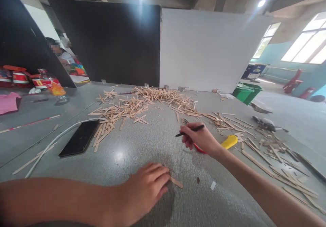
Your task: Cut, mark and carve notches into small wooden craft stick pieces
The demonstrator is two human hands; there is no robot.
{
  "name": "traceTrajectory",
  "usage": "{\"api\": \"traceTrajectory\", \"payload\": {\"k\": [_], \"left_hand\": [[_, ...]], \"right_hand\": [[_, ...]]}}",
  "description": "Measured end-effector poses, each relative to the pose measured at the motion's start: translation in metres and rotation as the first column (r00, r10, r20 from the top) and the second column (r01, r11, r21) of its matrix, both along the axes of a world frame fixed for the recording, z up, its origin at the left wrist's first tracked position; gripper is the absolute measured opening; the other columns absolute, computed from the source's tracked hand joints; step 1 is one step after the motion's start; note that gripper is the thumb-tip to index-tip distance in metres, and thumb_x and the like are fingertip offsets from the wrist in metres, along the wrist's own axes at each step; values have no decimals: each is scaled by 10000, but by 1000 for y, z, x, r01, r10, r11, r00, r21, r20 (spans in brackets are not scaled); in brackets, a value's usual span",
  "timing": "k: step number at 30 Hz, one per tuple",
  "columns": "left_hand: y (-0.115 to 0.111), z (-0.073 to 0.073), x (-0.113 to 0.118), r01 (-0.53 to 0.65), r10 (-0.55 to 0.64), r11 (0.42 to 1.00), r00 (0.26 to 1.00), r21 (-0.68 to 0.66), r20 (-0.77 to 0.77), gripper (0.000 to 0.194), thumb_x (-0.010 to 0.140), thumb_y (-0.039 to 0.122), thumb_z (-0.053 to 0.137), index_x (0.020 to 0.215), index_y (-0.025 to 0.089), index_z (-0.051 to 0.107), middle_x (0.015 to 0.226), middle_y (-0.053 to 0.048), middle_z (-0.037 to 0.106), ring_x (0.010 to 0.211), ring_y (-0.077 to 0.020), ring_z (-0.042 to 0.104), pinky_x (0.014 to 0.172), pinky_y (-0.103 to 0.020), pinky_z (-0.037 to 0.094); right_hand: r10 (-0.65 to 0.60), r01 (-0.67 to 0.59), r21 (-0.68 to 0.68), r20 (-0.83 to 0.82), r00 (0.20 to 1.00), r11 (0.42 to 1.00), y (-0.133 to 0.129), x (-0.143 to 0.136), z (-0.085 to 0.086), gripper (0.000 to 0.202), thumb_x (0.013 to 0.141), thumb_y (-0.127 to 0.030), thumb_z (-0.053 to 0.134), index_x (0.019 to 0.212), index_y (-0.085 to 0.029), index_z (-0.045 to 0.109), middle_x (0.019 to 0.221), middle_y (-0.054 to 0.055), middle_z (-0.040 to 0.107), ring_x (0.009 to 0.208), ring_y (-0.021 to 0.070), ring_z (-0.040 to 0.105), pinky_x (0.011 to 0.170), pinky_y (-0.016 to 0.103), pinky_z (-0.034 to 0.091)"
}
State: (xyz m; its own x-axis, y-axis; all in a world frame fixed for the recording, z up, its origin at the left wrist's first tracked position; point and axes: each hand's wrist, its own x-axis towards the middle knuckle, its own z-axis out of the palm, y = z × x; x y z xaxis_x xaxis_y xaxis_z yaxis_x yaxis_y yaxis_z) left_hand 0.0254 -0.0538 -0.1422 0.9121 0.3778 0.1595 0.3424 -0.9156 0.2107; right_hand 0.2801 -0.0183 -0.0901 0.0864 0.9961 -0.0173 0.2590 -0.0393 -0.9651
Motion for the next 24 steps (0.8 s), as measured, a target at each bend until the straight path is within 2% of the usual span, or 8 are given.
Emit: {"api": "traceTrajectory", "payload": {"k": [1,2,4,6,10,13,17,24], "left_hand": [[-7,-5,-2,25,-27,997,1000,78,17,272,1026,256,568,1194,82,693,1209,-160,726,1143,-307,654,951,-434,506],[-12,-11,-4,51,-65,970,996,237,53,337,1036,309,564,1219,55,689,1239,-171,723,1152,-310,652,938,-430,505],[-19,-21,-6,22,-88,877,989,480,116,412,1034,377,569,1216,33,703,1256,-174,727,1145,-315,654,922,-432,494],[-22,-28,-6,-52,-38,815,989,578,143,428,1019,406,586,1158,31,737,1196,-172,751,1076,-310,676,894,-440,488],[-22,-26,-6,-162,96,775,986,611,140,428,1011,383,576,1120,9,754,1147,-205,763,1068,-327,692,927,-472,470],[-24,-20,-10,-94,35,754,994,650,103,374,1011,255,507,1207,13,715,1169,-194,767,1106,-321,697,958,-466,451],[-25,-18,-12,-56,7,779,997,624,80,372,997,213,447,1167,18,714,1107,-188,783,1059,-306,723,973,-451,452],[-20,-15,-10,-44,24,763,999,645,40,346,951,170,485,1145,-6,712,1108,-212,768,1068,-333,724,991,-471,481]], "right_hand": [[12,-13,-10,-15,1000,1000,-2,-2,-1,381,825,-541,747,713,-185,672,525,11,645,375,125,546,331,225,410],[22,-22,-13,-32,999,1000,-3,-4,-2,364,833,-535,741,748,-185,684,534,5,650,386,126,558,338,223,423],[42,-43,-10,-67,997,999,-7,-9,-3,366,877,-544,686,873,-180,719,644,32,714,487,151,647,401,235,500],[79,-80,-17,-85,993,997,-12,-14,-6,388,892,-550,670,894,-166,727,702,56,739,547,164,688,438,244,539],[201,-207,-65,-88,976,976,-20,-27,-15,364,861,-512,745,779,-159,701,626,31,703,468,138,643,395,224,506],[274,-283,-96,-95,957,954,-24,-34,-24,309,843,-429,791,734,-170,662,651,22,717,468,112,628,396,194,482],[352,-365,-145,-108,930,920,-26,-37,-36,249,837,-335,809,751,-185,630,623,0,716,473,103,620,438,190,488],[368,-378,-169,-90,926,910,-24,-41,-53,385,922,-465,717,698,-217,525,589,-35,635,440,94,563,397,195,463]]}}
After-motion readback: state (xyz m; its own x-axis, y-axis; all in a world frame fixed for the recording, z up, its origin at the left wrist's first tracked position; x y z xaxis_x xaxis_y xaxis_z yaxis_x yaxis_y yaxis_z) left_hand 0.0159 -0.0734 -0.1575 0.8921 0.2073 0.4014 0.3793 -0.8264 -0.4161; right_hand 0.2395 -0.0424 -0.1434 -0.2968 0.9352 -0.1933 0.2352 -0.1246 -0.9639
